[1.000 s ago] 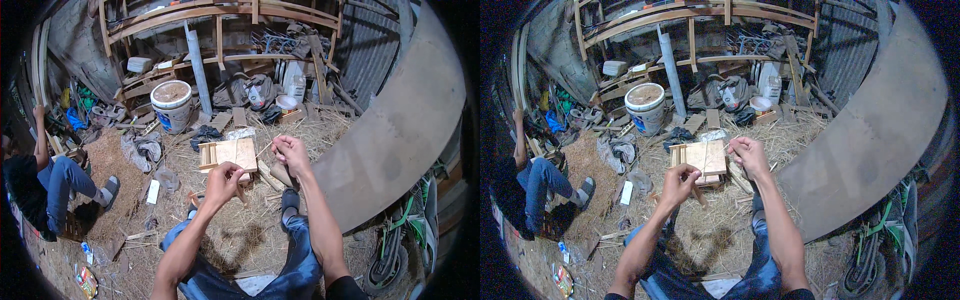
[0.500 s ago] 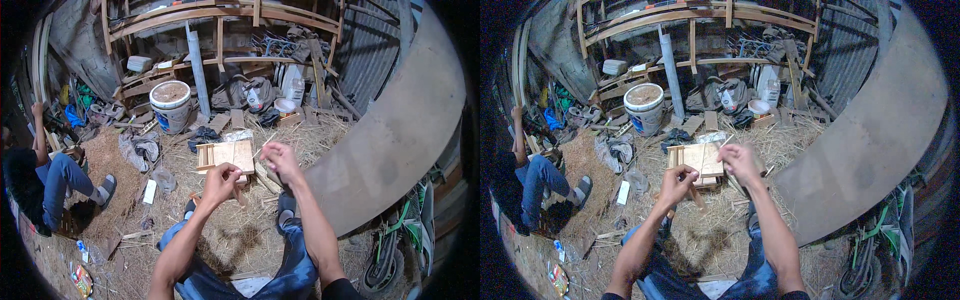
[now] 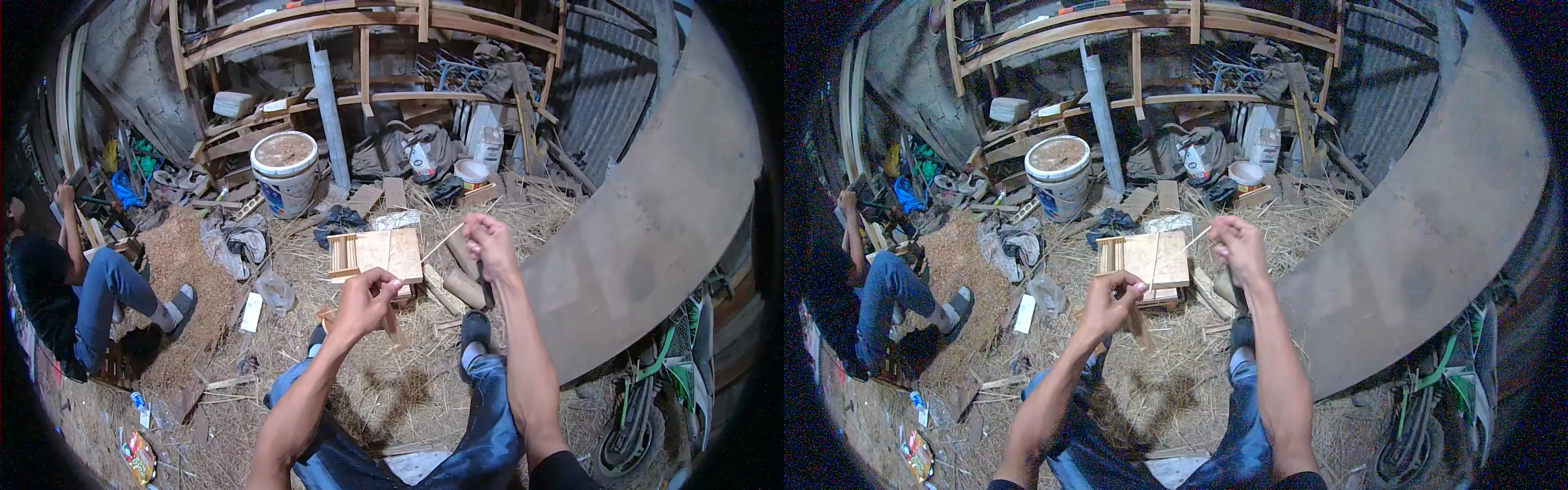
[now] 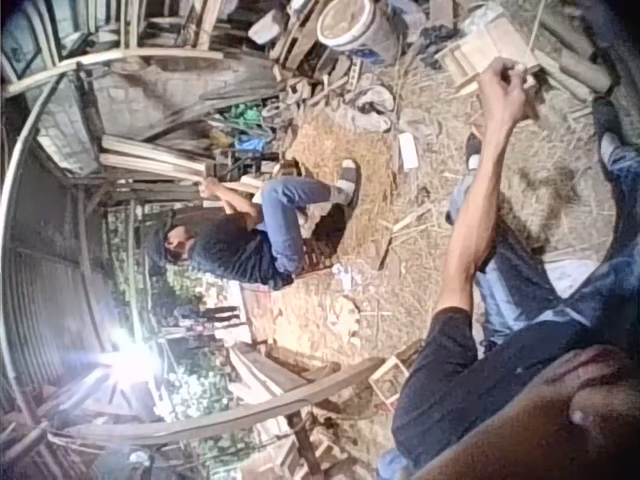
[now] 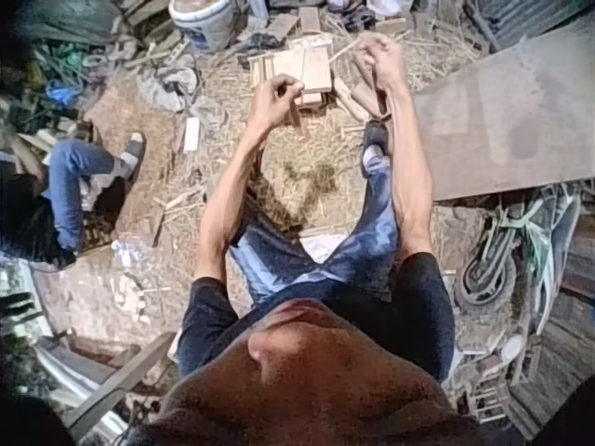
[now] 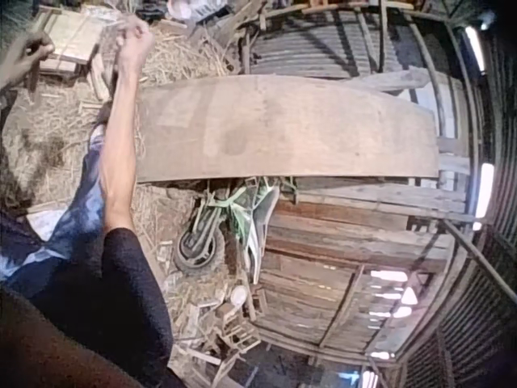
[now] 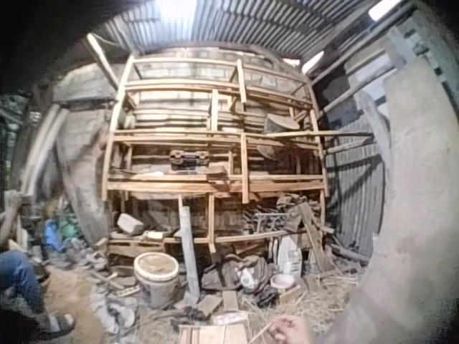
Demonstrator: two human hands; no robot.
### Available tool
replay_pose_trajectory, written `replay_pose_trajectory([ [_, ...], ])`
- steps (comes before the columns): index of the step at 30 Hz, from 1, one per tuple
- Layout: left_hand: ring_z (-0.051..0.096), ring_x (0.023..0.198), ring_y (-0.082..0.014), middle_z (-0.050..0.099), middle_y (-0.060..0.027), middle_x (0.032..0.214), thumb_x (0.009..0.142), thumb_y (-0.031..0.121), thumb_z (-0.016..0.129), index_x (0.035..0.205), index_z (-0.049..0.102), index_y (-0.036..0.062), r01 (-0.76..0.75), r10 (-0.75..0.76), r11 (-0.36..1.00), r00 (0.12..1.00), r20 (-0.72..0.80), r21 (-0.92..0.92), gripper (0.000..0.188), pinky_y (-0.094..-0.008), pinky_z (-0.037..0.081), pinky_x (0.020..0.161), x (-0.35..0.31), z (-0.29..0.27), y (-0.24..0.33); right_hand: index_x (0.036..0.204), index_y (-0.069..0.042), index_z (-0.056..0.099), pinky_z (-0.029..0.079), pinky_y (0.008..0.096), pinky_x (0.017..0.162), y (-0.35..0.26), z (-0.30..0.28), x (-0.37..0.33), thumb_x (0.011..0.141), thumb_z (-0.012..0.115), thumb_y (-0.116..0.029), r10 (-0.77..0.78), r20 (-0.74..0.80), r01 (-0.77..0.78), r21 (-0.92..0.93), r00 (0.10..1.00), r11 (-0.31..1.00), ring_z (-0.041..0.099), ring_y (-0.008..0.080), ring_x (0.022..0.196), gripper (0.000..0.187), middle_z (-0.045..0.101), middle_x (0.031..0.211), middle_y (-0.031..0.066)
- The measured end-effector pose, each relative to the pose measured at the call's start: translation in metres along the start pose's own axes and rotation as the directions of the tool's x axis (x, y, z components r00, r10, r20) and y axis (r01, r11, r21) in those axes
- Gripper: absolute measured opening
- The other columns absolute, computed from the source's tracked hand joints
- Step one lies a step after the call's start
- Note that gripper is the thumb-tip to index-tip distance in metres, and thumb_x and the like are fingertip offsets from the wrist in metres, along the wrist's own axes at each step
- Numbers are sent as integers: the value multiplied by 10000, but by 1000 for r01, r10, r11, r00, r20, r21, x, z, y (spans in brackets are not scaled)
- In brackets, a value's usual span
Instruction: The person assembles a small wooden frame by inserting thin wooden sticks and securing them with wire using a knife.
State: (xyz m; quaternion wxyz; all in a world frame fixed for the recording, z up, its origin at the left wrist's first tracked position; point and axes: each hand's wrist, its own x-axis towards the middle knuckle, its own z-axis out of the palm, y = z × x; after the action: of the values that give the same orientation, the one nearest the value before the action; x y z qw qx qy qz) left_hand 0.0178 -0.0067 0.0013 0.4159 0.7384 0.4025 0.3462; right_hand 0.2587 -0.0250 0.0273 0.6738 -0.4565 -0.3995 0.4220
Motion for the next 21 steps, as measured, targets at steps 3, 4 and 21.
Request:
replay_pose_trajectory([
  [3,574,652,-84,643,-45,697,845,140,616,851,649,-9,-21,21,1000,999,-29,-3,153,-249,457,608,1,-2,-2,1001,22,576,285,155,382,-7,-5,-4,901,541,-79,-4,-27,3,-46,1000,999,404,25,463,147,602,710,48],
  [4,577,655,-86,646,-48,701,845,139,614,853,649,-10,-36,35,999,999,-38,-25,153,-249,459,610,4,-1,-3,997,22,577,284,155,384,-9,3,-11,899,547,-84,36,27,-35,-39,999,999,404,25,462,148,603,711,47],
  [21,566,637,-85,635,-47,687,855,154,601,858,658,-2,-14,15,1000,999,-51,23,166,-255,449,591,2,4,3,1036,29,596,276,161,381,-1,-5,-8,895,574,-123,45,8,-46,27,999,999,377,25,446,208,591,728,37],
])
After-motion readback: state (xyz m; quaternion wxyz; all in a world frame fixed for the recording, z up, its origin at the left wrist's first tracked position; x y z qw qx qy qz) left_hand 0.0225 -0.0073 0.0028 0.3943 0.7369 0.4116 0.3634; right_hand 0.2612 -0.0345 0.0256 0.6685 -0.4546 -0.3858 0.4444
